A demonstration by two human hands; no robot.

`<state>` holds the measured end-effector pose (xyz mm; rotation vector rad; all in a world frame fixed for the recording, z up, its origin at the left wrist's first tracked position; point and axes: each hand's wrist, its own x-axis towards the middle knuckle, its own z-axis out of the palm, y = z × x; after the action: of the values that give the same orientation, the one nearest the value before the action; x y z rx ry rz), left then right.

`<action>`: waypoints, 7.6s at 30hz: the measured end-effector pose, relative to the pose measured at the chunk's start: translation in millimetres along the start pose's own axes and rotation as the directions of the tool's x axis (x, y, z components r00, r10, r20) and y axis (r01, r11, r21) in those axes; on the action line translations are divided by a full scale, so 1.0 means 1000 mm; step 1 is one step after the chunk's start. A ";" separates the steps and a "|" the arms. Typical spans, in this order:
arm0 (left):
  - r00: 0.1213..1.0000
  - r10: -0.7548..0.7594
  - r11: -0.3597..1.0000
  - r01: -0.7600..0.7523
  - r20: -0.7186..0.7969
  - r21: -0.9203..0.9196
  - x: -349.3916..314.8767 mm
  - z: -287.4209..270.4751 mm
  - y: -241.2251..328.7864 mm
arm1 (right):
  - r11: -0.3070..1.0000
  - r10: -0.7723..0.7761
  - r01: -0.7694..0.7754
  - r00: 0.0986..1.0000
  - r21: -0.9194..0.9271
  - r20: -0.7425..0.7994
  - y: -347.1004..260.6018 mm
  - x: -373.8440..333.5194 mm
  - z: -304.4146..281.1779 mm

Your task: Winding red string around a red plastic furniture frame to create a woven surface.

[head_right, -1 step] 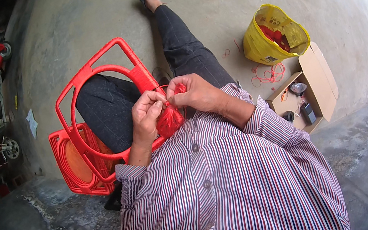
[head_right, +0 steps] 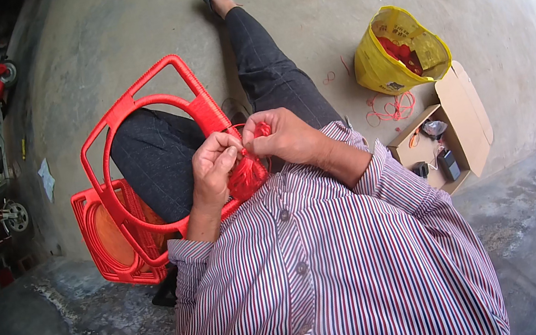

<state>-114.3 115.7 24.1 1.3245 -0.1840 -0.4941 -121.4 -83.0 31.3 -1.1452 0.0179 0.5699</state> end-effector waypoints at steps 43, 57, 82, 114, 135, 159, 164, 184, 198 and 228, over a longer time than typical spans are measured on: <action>0.985 0.158 0.974 -0.144 -0.068 0.175 -0.002 0.015 -0.009 | 0.985 0.163 -0.153 0.973 0.076 -0.163 0.004 -0.002 0.005; 0.975 0.122 0.983 -0.093 -0.185 0.159 0.002 0.015 -0.012 | 0.983 -0.122 0.101 0.983 -0.152 -0.140 0.007 -0.003 0.001; 0.996 0.005 0.976 0.016 -0.094 0.219 0.005 0.018 -0.002 | 0.972 -0.154 0.120 0.974 -0.202 -0.164 0.002 -0.006 0.000; 0.985 0.020 0.989 -0.044 -0.170 -0.142 0.001 0.012 -0.002 | 0.945 0.002 0.029 0.996 0.326 -0.094 0.006 -0.003 -0.007; 0.820 -0.556 0.825 0.526 -0.136 -0.207 0.015 -0.020 0.028 | 0.477 -0.324 0.606 0.794 0.637 -0.514 -0.023 -0.049 -0.162; 0.915 -0.402 0.837 0.379 0.027 -0.394 -0.009 0.000 0.038 | 0.065 0.097 0.925 0.368 0.374 -0.925 0.032 -0.088 -0.337; 0.903 -0.428 0.803 0.394 0.028 -0.447 -0.001 -0.007 0.028 | 0.291 -0.202 0.816 0.563 0.500 -0.802 0.004 -0.077 -0.287; 0.832 -0.540 0.808 0.470 -0.126 -0.354 0.009 -0.004 0.033 | 0.556 -0.063 0.698 0.576 0.451 -0.815 0.016 -0.100 -0.300; 0.869 -0.265 0.879 0.039 -0.419 -0.476 0.003 -0.014 0.007 | 0.319 -0.745 0.459 0.662 -0.829 0.080 -0.075 0.016 -0.019; 0.941 -0.034 0.950 -0.074 -0.337 -0.302 -0.014 -0.002 0.011 | 0.995 -0.096 0.093 0.991 -0.043 -0.089 -0.019 0.017 -0.057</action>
<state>-123.4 125.3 36.0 1.0749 0.1630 -0.2564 -82.8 -130.0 18.3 -1.2027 0.0310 0.4351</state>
